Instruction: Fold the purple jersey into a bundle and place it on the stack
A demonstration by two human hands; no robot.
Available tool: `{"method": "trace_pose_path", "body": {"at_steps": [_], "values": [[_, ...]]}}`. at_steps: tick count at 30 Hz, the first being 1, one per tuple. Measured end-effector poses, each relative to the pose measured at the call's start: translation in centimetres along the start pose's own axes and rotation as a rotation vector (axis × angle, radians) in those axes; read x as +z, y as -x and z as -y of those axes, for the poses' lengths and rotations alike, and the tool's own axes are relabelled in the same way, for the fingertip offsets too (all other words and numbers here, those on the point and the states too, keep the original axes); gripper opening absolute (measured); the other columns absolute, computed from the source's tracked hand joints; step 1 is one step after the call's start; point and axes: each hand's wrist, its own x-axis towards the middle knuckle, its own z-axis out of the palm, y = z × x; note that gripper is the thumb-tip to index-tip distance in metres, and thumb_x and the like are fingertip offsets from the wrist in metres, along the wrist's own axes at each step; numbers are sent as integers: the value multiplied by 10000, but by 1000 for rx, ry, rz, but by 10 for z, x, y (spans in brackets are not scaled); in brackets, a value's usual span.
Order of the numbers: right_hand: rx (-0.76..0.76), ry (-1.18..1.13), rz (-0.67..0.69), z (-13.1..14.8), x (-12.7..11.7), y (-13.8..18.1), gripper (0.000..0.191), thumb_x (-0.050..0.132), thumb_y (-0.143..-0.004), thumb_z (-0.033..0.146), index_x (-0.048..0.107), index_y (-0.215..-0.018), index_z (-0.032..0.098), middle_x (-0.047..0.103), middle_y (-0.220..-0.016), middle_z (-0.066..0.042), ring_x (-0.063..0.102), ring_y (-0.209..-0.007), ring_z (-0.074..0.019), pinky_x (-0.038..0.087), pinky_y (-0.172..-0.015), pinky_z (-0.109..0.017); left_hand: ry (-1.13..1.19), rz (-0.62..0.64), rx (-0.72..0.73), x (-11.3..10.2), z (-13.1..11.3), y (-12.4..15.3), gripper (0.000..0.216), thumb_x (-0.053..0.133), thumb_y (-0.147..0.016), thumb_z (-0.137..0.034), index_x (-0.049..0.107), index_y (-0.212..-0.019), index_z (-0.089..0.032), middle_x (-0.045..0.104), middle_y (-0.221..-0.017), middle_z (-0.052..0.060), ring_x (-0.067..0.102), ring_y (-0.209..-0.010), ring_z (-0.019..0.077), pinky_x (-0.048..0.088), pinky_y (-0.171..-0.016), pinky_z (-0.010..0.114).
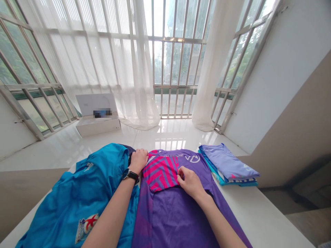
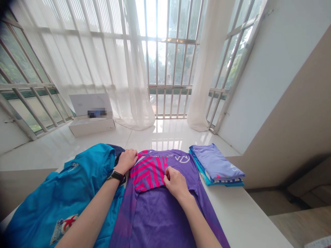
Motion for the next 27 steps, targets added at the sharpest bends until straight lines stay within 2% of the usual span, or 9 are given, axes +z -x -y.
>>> {"method": "trace_pose_path", "body": {"at_steps": [3,6,9,12,15,18,27], "values": [[-11,39,-26,-2,-4,-1,69,545,-857,277,610,-846,254,678,-790,-4,633,-730,-172,433,-653,-266,25,-46,3,-3,-13,2,270,425,-961,-185,626,-1141,-169,628,-1185,145,549,-1111,270,429,-926,384],[-30,77,-75,-9,-6,-5,179,520,-900,335,656,-963,237,692,-1047,-82,628,-1015,-244,466,-875,-345,100,-60,129,-1,-42,9,278,433,-976,-243,618,-1171,-175,632,-1188,124,558,-1120,241,426,-972,339],[-43,151,-108,-17,-3,-8,340,501,-924,382,656,-1170,206,614,-1313,-142,515,-1266,-302,381,-1068,-438,213,-48,334,11,-80,20,365,418,-998,-349,597,-1249,-155,611,-1280,137,512,-1240,272,383,-1070,390],[-36,303,-81,-23,3,-7,505,426,-961,450,543,-1387,205,479,-1507,-125,379,-1410,-311,252,-1170,-502,256,-49,399,29,-104,31,518,372,-1007,-445,456,-1443,-179,450,-1508,138,326,-1424,329,269,-1161,510],[35,397,41,-25,6,-4,596,373,-971,491,418,-1496,213,366,-1590,-98,285,-1471,-306,198,-1191,-533,263,-31,396,45,-107,36,574,351,-1001,-498,371,-1512,-238,354,-1584,105,241,-1474,333,166,-1195,564],[90,433,131,-25,6,-4,624,331,-975,499,363,-1527,210,304,-1617,-96,252,-1488,-298,178,-1197,-536,267,-23,398,52,-102,35,601,333,-994,-538,360,-1524,-254,329,-1599,98,227,-1483,328,136,-1204,565],[114,412,182,-20,12,-16,681,258,-972,556,268,-1561,214,184,-1653,-84,140,-1520,-275,77,-1213,-524,204,-56,417,60,-92,23,603,287,-1009,-543,364,-1529,-247,334,-1596,108,241,-1482,323,149,-1196,575]]}}
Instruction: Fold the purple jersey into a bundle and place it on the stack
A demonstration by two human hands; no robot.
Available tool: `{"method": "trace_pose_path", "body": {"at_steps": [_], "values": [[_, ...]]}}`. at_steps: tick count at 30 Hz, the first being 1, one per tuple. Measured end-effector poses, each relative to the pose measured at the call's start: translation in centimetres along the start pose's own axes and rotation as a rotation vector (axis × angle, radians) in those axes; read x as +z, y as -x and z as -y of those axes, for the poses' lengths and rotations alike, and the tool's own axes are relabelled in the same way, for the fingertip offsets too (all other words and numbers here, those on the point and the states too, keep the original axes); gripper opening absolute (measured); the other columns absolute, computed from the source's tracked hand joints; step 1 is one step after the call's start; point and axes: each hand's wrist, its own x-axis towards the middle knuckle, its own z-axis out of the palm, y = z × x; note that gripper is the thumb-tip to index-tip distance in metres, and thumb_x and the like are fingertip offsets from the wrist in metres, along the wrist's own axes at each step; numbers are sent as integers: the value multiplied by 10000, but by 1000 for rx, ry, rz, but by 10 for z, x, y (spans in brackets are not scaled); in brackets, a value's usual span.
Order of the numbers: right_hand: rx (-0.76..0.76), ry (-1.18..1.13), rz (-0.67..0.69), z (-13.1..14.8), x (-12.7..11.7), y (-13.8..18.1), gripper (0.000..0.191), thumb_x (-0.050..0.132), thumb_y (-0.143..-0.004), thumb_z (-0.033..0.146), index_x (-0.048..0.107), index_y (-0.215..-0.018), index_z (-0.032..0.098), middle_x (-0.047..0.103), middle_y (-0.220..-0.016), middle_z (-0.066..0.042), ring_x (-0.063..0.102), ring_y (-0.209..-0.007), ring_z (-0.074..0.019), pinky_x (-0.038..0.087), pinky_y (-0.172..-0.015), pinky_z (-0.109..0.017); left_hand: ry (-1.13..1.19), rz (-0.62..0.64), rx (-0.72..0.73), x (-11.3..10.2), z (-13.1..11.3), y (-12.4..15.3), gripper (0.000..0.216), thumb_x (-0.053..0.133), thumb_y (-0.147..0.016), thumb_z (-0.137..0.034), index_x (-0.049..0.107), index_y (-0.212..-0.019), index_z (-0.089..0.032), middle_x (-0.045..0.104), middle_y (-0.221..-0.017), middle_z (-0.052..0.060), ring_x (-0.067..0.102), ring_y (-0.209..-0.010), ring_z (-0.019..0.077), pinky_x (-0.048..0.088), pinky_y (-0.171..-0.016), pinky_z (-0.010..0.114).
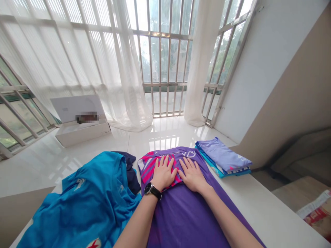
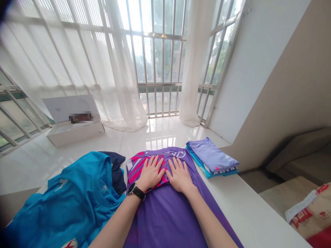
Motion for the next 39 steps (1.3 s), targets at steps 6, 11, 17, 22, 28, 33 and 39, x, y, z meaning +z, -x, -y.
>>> {"method": "trace_pose_path", "body": {"at_steps": [6,11,17,22,28,33,39], "values": [[-23,-219,-53,0,0,-3,687,394,-934,527,384,-1515,161,265,-1624,-139,177,-1508,-317,43,-1208,-558,17,-6,0,4,3,-2,589,321,-1005,-540,371,-1524,-265,341,-1593,100,247,-1483,318,134,-1198,580],[-33,-350,-160,-10,-40,18,674,334,-949,532,445,-1459,105,392,-1558,-185,306,-1466,-291,240,-1192,-502,125,18,-60,-18,-1,4,570,343,-1024,-466,332,-1534,-212,311,-1601,136,205,-1499,304,131,-1200,578],[5,-879,-321,-85,-85,159,493,483,-901,603,665,-1064,174,733,-1049,-116,685,-1017,-251,532,-957,-370,459,-160,44,-91,-23,119,542,503,-966,-440,460,-1446,-192,394,-1548,151,335,-1446,281,295,-1182,479],[341,-1190,-307,-156,-29,290,448,708,-718,637,689,-737,190,722,-748,-52,697,-766,-218,594,-782,-295,921,-240,-355,-112,-71,301,384,512,-944,-536,712,-1023,-218,722,-1046,75,654,-1038,245,529,-943,333],[399,-1164,-135,-156,40,327,514,790,-553,630,760,-818,190,787,-925,-123,725,-924,-326,600,-819,-363,1160,-186,-845,-28,-97,425,591,684,-703,-730,721,-935,-188,743,-992,94,696,-992,291,574,-874,333],[269,-1280,-186,-134,54,315,494,794,-615,572,750,-918,184,775,-1035,-137,699,-1030,-330,550,-941,-404,1201,-329,-845,3,-104,410,682,743,-655,-673,675,-1143,-201,672,-1269,129,607,-1212,330,485,-1053,427],[299,-1308,-178,-124,48,312,466,798,-641,551,760,-904,168,789,-897,-110,719,-905,-310,558,-901,-411,1251,-361,-717,-2,-114,377,545,742,-724,-588,700,-1064,-164,731,-1122,144,659,-1112,326,496,-1022,425]]}}
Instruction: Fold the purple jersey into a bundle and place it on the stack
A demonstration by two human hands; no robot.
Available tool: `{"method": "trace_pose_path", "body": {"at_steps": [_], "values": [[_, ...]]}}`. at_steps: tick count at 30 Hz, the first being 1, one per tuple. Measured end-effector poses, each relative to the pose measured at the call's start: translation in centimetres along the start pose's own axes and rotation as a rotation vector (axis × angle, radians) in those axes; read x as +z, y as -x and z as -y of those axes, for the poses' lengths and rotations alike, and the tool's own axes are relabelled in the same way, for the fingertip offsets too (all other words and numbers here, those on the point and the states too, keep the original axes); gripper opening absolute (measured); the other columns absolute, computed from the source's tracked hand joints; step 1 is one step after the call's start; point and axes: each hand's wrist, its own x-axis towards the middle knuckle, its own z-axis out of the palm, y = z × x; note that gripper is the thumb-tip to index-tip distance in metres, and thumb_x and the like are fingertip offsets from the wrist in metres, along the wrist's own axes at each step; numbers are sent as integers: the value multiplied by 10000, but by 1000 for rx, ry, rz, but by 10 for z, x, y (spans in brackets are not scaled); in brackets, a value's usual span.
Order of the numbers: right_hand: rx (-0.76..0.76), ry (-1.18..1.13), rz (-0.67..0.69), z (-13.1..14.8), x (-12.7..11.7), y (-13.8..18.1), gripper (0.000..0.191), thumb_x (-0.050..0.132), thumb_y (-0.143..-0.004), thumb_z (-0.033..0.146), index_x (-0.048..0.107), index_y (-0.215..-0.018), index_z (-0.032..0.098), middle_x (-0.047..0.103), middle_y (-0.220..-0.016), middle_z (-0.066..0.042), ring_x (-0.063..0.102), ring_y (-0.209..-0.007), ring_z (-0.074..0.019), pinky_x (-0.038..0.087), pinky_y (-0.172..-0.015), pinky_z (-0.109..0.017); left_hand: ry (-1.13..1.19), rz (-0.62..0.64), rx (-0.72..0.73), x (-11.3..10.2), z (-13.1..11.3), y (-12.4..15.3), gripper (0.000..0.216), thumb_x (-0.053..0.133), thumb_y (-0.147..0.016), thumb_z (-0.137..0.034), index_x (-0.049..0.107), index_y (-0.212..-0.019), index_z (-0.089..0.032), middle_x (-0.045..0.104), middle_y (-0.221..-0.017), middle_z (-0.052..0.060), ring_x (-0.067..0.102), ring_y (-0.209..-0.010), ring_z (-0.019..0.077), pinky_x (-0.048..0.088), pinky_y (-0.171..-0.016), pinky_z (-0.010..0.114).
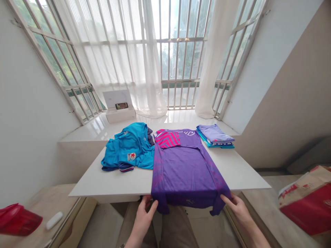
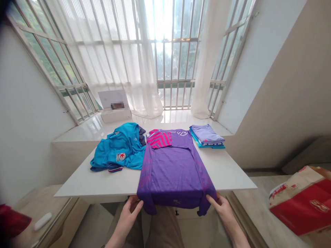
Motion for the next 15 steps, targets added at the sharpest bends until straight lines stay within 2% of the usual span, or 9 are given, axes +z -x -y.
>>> {"method": "trace_pose_path", "body": {"at_steps": [5,8,11,15], "values": [[-11,-32,-23,14,2,17,480,803,-609,566,751,-904,191,789,-899,-101,728,-861,-290,583,-840,-393,128,169,-34,3,-6,-1,551,762,-710,-582,720,-1062,-160,736,-1128,150,663,-1101,334,475,-1041,458],[49,33,35,14,4,32,510,792,-585,594,770,-883,180,788,-871,-106,731,-865,-306,586,-839,-410,211,179,-116,3,-5,4,595,712,-736,-634,717,-1103,-166,713,-1193,149,636,-1155,339,450,-1068,472],[145,98,174,4,4,44,508,787,-571,602,790,-824,161,787,-856,-113,731,-848,-319,585,-832,-425,162,199,-196,2,-1,8,656,749,-689,-634,699,-1151,-171,702,-1215,150,612,-1190,356,450,-1066,474],[205,152,386,-12,-3,52,492,776,-598,596,798,-786,141,778,-815,-108,719,-770,-299,579,-767,-404,-78,297,-283,-2,10,11,676,861,-555,-546,712,-1079,-146,731,-1122,148,625,-1136,393,479,-1024,480]]}}
